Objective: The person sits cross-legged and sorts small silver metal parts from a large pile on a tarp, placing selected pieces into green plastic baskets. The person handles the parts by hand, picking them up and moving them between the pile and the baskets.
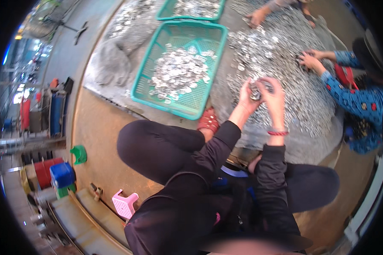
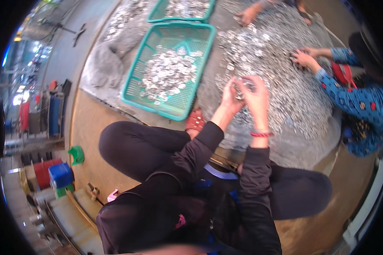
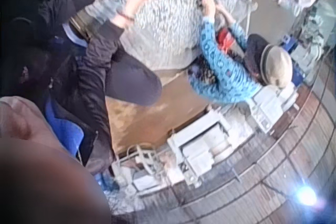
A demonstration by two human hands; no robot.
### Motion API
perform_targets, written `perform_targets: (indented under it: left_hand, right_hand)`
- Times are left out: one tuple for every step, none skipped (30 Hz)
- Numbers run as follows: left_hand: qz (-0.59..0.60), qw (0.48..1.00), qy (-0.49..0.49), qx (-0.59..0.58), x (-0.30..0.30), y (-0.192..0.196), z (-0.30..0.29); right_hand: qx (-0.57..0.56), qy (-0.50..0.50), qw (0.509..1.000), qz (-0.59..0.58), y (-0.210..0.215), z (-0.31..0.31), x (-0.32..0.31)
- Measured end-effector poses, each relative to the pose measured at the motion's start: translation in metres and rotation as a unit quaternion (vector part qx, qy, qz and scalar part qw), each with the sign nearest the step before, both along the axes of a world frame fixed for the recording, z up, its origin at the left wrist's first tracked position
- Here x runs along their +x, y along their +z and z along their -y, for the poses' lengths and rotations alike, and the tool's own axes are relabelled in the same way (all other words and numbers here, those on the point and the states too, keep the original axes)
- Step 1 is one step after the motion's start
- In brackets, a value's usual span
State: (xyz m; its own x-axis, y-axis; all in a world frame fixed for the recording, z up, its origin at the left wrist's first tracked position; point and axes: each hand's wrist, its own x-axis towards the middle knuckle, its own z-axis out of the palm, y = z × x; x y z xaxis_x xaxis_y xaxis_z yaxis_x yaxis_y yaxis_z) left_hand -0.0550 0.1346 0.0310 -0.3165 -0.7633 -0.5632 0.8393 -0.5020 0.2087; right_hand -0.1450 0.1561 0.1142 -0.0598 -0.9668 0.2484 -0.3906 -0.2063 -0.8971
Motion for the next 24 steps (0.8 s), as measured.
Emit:
perform_targets:
  left_hand:
    - [-0.097, 0.994, -0.041, 0.003, 0.000, -0.007, 0.000]
    - [-0.205, 0.977, -0.031, -0.047, -0.005, -0.011, 0.000]
    - [-0.220, 0.975, 0.003, -0.007, -0.002, -0.014, 0.003]
    - [-0.241, 0.970, 0.037, 0.019, 0.005, -0.012, 0.011]
    - [-0.250, 0.967, 0.048, -0.004, 0.017, -0.009, 0.020]
    - [-0.258, 0.964, 0.058, -0.023, 0.034, -0.004, 0.031]
    - [-0.205, 0.971, 0.090, -0.084, 0.055, 0.003, 0.043]
    - [-0.147, 0.973, 0.123, -0.130, 0.078, 0.011, 0.057]
    - [-0.051, 0.974, 0.157, -0.155, 0.102, 0.020, 0.069]
    - [0.006, 0.968, 0.185, -0.172, 0.128, 0.028, 0.077]
    - [0.165, 0.951, 0.197, -0.170, 0.152, 0.035, 0.080]
    - [0.322, 0.902, 0.219, -0.184, 0.175, 0.041, 0.082]
    - [0.619, 0.754, 0.210, -0.071, 0.189, 0.045, 0.084]
    - [0.832, 0.523, 0.184, 0.025, 0.200, 0.045, 0.084]
    - [0.872, 0.442, 0.210, -0.004, 0.207, 0.042, 0.078]
    - [0.900, 0.371, 0.227, -0.033, 0.211, 0.038, 0.069]
    - [0.923, 0.310, 0.225, -0.041, 0.211, 0.034, 0.062]
    - [0.867, 0.380, 0.246, -0.209, 0.207, 0.028, 0.059]
    - [0.805, 0.532, 0.161, -0.209, 0.194, 0.021, 0.061]
    - [0.773, 0.569, 0.093, -0.265, 0.175, 0.012, 0.065]
    - [0.630, 0.710, -0.048, -0.310, 0.156, 0.003, 0.067]
    - [0.628, 0.710, -0.114, -0.298, 0.126, -0.009, 0.069]
    - [0.664, 0.649, -0.160, -0.335, 0.104, -0.020, 0.068]
    - [0.704, 0.579, -0.220, -0.347, 0.087, -0.031, 0.062]
  right_hand:
    - [-0.015, 0.002, 0.991, -0.132, 0.001, 0.002, 0.009]
    - [-0.055, -0.003, 0.968, -0.244, 0.003, 0.000, 0.012]
    - [-0.056, -0.014, 0.983, -0.172, 0.005, 0.000, 0.009]
    - [-0.066, -0.022, 0.993, -0.091, 0.005, 0.001, 0.007]
    - [-0.072, -0.065, 0.993, -0.064, 0.006, 0.004, -0.003]
    - [-0.100, -0.099, 0.989, -0.039, 0.006, 0.008, -0.019]
    - [-0.041, -0.123, 0.990, 0.052, 0.004, 0.010, -0.035]
    - [0.027, -0.126, 0.991, 0.042, -0.001, 0.011, -0.050]
    - [0.067, -0.118, 0.990, 0.026, -0.009, 0.012, -0.066]
    - [0.111, -0.112, 0.987, 0.010, -0.020, 0.013, -0.079]
    - [0.132, -0.089, 0.985, -0.063, -0.036, 0.012, -0.084]
    - [0.188, -0.068, 0.970, -0.139, -0.053, 0.008, -0.087]
    - [0.224, -0.033, 0.966, -0.128, -0.074, 0.005, -0.082]
    - [0.180, -0.065, 0.966, -0.173, -0.098, -0.003, -0.068]
    - [0.149, -0.073, 0.962, -0.215, -0.117, -0.010, -0.059]
    - [0.141, -0.083, 0.953, -0.255, -0.135, -0.016, -0.049]
    - [0.121, -0.110, 0.956, -0.245, -0.148, -0.018, -0.047]
    - [0.125, -0.139, 0.955, -0.230, -0.159, -0.020, -0.044]
    - [0.173, -0.147, 0.959, -0.170, -0.165, -0.019, -0.048]
    - [0.147, -0.163, 0.962, -0.164, -0.169, -0.017, -0.050]
    - [0.215, -0.181, 0.956, -0.080, -0.171, -0.014, -0.054]
    - [0.264, -0.197, 0.944, 0.021, -0.170, -0.008, -0.059]
    - [0.240, -0.185, 0.952, 0.052, -0.167, -0.005, -0.063]
    - [0.231, -0.192, 0.946, 0.126, -0.163, -0.003, -0.066]
